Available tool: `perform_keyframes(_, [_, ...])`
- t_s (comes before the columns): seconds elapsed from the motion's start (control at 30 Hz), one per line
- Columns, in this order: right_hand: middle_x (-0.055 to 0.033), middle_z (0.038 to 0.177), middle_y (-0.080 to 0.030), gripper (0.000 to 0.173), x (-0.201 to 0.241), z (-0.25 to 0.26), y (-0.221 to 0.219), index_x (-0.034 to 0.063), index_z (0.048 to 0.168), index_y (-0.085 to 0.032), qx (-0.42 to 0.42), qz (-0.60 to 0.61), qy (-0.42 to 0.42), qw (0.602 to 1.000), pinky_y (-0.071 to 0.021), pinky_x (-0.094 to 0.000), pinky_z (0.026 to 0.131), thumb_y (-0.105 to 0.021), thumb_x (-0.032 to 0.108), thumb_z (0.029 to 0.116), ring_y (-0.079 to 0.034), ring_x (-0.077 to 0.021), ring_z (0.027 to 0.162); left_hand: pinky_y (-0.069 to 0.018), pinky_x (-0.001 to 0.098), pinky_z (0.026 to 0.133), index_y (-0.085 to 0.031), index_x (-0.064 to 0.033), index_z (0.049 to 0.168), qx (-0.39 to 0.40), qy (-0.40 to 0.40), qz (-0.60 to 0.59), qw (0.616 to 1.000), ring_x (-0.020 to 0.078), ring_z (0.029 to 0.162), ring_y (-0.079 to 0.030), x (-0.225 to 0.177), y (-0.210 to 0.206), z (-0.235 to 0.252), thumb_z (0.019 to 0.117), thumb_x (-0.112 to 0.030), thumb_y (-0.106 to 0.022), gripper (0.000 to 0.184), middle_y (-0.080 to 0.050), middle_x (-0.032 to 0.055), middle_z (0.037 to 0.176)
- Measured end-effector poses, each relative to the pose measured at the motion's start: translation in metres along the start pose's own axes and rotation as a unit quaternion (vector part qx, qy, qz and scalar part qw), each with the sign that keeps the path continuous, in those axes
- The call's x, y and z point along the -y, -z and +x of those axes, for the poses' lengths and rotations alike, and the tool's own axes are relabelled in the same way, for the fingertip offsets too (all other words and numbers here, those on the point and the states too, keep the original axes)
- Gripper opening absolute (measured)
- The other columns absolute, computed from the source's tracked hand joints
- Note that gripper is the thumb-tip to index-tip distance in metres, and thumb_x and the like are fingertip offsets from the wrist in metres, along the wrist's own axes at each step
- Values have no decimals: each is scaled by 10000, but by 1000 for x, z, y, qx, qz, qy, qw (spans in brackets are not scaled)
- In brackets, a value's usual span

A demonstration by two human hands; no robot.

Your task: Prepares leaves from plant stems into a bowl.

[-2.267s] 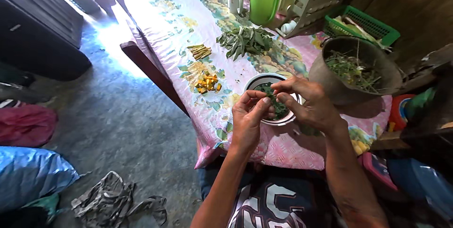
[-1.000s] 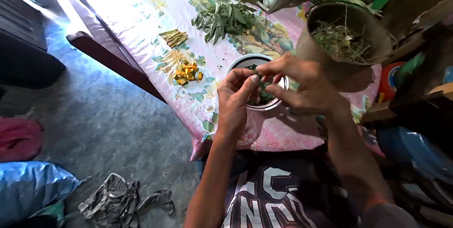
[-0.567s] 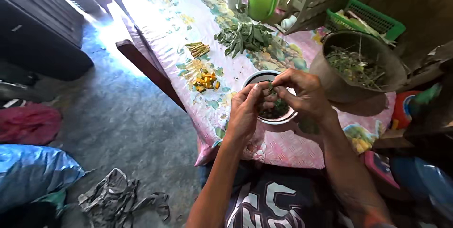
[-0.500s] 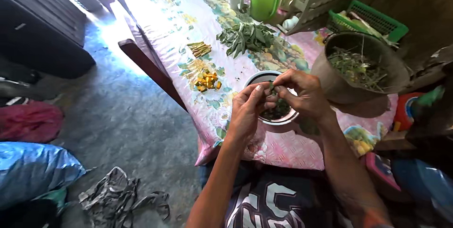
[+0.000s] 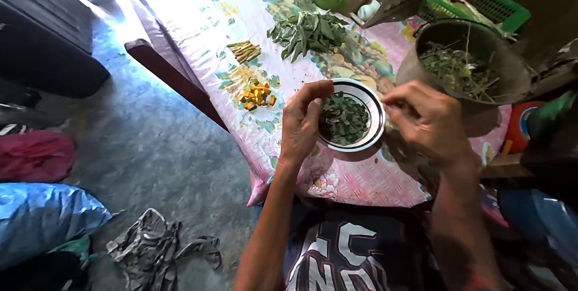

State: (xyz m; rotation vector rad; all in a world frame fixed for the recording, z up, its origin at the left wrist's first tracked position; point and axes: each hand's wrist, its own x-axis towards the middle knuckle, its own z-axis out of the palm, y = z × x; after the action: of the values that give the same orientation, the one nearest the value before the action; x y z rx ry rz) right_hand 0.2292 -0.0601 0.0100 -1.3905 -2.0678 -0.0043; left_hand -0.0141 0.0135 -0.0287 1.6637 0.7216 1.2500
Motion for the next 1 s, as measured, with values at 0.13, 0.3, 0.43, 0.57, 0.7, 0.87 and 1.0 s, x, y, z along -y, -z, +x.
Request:
perform_keyframes(0.13, [-116,977,-679,194,-5,-44,6,56,1073,-735,95,-42,-70,992,-581,-470,728,-614,140,946,-682,-264,849,-619,326,855,-594,-13,1279,-76,-3,-46,996,163,981,-722,6,-3,-2,1053,-21,-437,276,-679,99,1215])
perform_keyframes(0.3, [-113,946,-672,155,-9,-72,-17,53,1032,-736,174,-52,-71,981,-583,-468,692,-651,94,909,-684,-272,843,-587,234,665,-600,-75,1223,-139,-11,-76,987,73,737,-637,10,1,-14,1029,-85,-568,197,-638,-11,988])
perform_keyframes(0.43, [-52,882,-615,152,-3,-73,-26,117,1003,-733,204,-52,-59,976,-553,-392,600,-636,222,950,-638,-203,742,-563,217,589,-622,-116,1202,-156,4,-66,986,69,653,-606,8,6,-33,1030,-115,-569,180,-638,-24,952])
perform_keyframes(0.57, [-72,843,-609,147,2,-75,-35,98,921,-710,208,-81,-61,973,-538,-408,549,-607,198,955,-632,-226,681,-578,244,604,-640,-97,1151,-191,13,-76,979,87,671,-626,12,11,-46,1021,-89,-580,143,-651,-19,949])
perform_keyframes(0.7, [-96,804,-609,188,2,-73,-40,59,873,-648,183,-100,-50,977,-532,-425,532,-545,196,949,-637,-254,654,-586,270,574,-645,-87,1154,-206,11,-66,976,109,642,-633,19,15,-58,1017,-103,-584,150,-663,2,911])
perform_keyframes(0.87, [-40,871,-649,205,-2,-59,-7,95,979,-679,89,-2,-49,995,-536,-290,595,-540,245,958,-620,-117,691,-604,304,595,-645,45,1089,-199,6,22,980,136,645,-668,27,13,-79,975,-47,-581,160,-693,55,839])
perform_keyframes(1.0, [-51,926,-664,161,2,-15,6,89,1000,-693,33,2,14,999,-552,-268,639,-565,164,935,-636,-115,751,-611,251,598,-680,34,1053,-202,-15,66,977,95,661,-673,28,-1,-79,956,-43,-612,141,-704,47,880])
